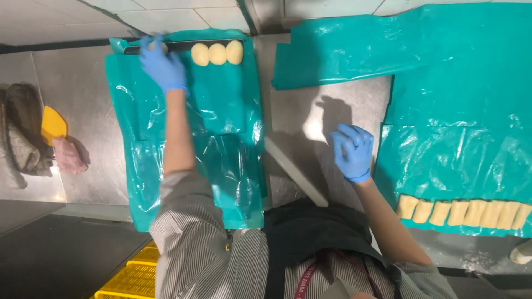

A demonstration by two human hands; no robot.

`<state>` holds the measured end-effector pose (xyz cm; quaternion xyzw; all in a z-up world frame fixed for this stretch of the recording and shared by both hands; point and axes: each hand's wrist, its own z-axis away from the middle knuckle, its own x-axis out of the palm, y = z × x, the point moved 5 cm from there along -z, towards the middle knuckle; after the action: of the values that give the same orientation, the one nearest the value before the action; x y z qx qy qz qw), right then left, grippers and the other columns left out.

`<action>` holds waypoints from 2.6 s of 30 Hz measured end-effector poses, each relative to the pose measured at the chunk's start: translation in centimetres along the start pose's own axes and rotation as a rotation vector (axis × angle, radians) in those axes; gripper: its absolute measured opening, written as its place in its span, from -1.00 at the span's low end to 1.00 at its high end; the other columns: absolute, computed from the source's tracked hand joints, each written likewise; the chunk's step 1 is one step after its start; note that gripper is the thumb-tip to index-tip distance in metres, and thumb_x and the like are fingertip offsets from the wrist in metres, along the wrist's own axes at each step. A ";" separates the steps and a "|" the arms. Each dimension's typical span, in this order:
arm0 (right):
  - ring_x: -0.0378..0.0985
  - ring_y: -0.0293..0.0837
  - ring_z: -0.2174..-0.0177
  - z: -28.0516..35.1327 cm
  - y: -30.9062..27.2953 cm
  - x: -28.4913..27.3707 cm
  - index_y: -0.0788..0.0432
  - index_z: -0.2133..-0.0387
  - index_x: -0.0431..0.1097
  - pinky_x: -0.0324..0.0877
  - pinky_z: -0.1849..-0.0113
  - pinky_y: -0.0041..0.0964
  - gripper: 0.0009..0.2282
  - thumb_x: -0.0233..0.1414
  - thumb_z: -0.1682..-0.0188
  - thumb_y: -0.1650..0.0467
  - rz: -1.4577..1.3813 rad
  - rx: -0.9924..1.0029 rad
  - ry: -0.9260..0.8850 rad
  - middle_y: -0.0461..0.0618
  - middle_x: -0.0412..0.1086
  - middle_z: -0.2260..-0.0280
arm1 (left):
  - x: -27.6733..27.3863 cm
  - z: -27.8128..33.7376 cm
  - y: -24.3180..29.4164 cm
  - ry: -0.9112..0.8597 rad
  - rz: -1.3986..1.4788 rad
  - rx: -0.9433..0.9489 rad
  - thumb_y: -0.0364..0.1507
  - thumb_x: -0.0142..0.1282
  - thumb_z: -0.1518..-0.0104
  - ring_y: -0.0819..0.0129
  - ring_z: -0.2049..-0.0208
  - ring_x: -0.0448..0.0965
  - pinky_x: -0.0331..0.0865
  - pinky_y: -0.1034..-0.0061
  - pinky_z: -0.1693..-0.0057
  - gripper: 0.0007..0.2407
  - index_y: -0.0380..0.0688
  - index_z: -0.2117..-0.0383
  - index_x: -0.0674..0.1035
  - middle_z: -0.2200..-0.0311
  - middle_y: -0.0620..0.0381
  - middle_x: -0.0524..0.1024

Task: Rolling out pieces of dough using a rolling pin and folding them into uniform shapes on a kitchen workbench.

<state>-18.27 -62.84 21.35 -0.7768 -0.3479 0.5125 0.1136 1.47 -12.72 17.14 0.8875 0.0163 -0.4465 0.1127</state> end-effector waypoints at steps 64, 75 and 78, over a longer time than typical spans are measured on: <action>0.46 0.19 0.05 15.1 3.5 1.2 0.16 -0.04 0.41 0.39 -0.03 -0.05 -0.53 0.22 0.23 0.53 -0.160 0.061 -0.192 0.15 0.42 0.06 | -7.5 37.5 25.9 -0.624 0.995 -0.012 -0.60 0.18 -0.02 -0.06 -0.08 0.52 0.43 0.27 -0.18 -0.58 -0.10 -0.08 0.56 -0.05 -0.10 0.49; 0.40 0.22 0.06 14.6 5.2 0.6 0.12 -0.26 0.23 0.37 0.03 -0.02 -0.48 0.13 0.03 0.42 -0.103 -0.008 -0.483 0.19 0.32 0.02 | -9.7 30.7 27.4 -0.423 0.300 0.759 -0.41 0.18 -0.01 0.12 -0.03 0.51 0.30 0.17 -0.20 -0.52 0.07 -0.16 0.49 -0.09 0.14 0.50; 0.42 0.15 0.11 15.1 4.1 0.0 0.02 -0.25 0.27 0.35 0.02 0.01 -0.54 0.11 -0.03 0.38 0.063 -0.061 -0.548 0.10 0.37 0.02 | -5.7 36.1 23.9 -0.541 0.259 0.828 -0.37 0.19 -0.18 0.28 0.00 0.53 0.33 0.30 -0.22 -0.53 0.11 -0.28 0.47 -0.09 0.25 0.51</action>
<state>-29.74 -68.58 12.40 -0.6228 -0.3567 0.6959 -0.0240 -27.32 -43.38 5.34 0.7050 -0.3018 -0.6118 -0.1939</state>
